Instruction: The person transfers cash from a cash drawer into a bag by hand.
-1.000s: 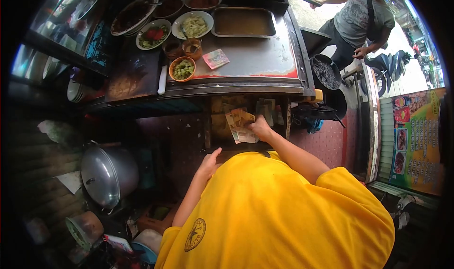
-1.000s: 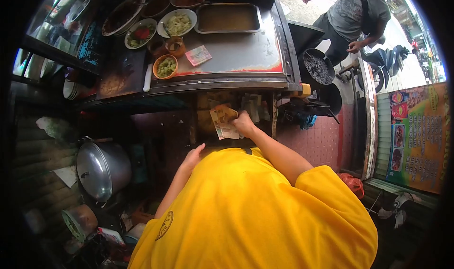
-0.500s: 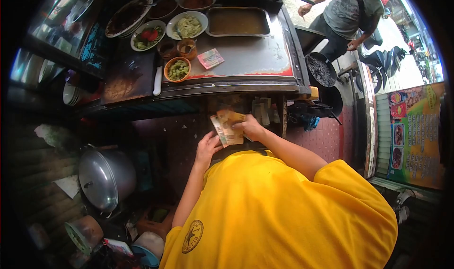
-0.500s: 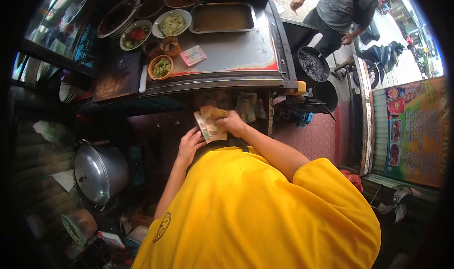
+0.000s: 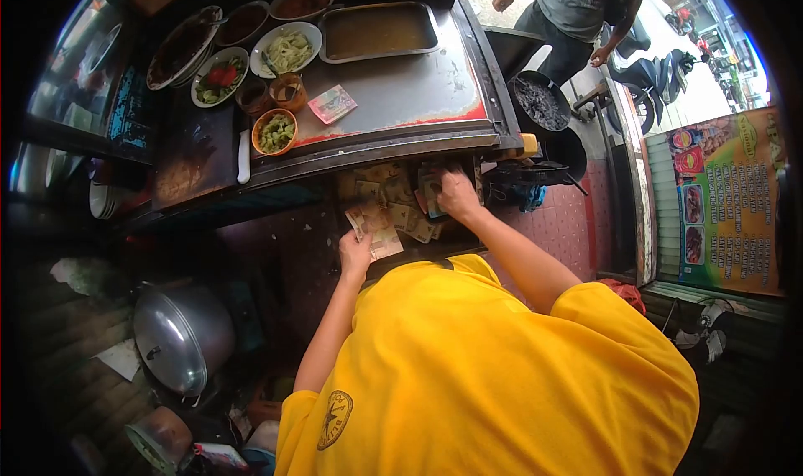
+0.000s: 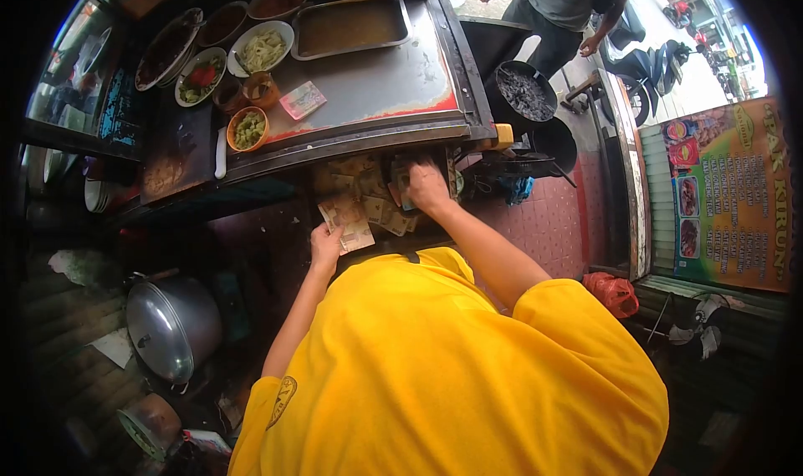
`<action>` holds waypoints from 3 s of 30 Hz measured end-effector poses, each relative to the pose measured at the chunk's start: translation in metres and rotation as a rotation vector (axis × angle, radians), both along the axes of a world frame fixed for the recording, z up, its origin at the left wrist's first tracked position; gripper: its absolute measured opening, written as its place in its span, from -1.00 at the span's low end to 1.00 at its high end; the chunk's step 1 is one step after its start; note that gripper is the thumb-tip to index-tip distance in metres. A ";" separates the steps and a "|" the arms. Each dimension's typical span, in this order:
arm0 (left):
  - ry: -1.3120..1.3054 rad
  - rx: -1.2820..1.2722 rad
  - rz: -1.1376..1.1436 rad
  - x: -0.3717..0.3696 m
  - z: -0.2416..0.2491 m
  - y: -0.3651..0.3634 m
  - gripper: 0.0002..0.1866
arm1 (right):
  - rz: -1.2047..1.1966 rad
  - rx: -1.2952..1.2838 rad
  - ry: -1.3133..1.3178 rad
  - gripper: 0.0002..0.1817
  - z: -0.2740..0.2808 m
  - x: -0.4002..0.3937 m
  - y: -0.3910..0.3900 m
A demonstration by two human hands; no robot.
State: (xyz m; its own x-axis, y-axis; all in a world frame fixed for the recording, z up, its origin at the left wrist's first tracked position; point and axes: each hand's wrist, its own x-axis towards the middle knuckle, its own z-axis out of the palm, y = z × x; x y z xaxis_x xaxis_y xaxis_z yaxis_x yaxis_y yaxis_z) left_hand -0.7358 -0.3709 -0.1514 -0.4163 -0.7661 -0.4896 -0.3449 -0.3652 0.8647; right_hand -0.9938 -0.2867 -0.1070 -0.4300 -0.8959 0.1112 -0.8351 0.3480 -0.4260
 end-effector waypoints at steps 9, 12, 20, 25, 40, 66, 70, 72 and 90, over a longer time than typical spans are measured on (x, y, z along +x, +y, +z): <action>-0.185 -0.220 -0.192 -0.005 0.018 0.000 -0.65 | 0.098 0.587 0.127 -0.48 -0.026 -0.027 0.005; -0.345 -0.298 -0.195 -0.008 0.036 0.006 -0.54 | 0.230 0.575 0.212 -0.43 -0.040 -0.034 0.014; -0.037 -0.330 0.233 0.041 0.042 0.040 -0.85 | 0.459 0.438 0.113 -0.27 -0.061 -0.047 -0.014; -0.279 -0.058 0.216 0.054 0.033 0.071 -0.76 | 0.678 0.644 0.161 -0.39 -0.026 -0.051 -0.051; 0.101 -0.270 -0.275 0.030 -0.035 0.046 -0.57 | 0.628 0.734 0.415 -0.48 -0.020 -0.044 -0.115; 0.092 -0.677 -0.480 0.034 -0.038 0.038 -0.68 | 0.326 0.320 0.168 -0.60 0.029 -0.037 -0.044; 0.010 -0.485 -0.454 0.085 0.083 0.040 -0.66 | 0.206 0.347 0.088 -0.59 0.056 -0.028 -0.035; -0.033 -0.245 -0.385 0.081 0.073 0.035 -0.56 | 0.177 0.347 -0.007 -0.66 0.074 -0.021 -0.028; 0.116 0.089 -0.260 0.034 0.086 -0.007 -0.86 | 0.193 0.080 0.350 -0.74 -0.023 -0.014 0.010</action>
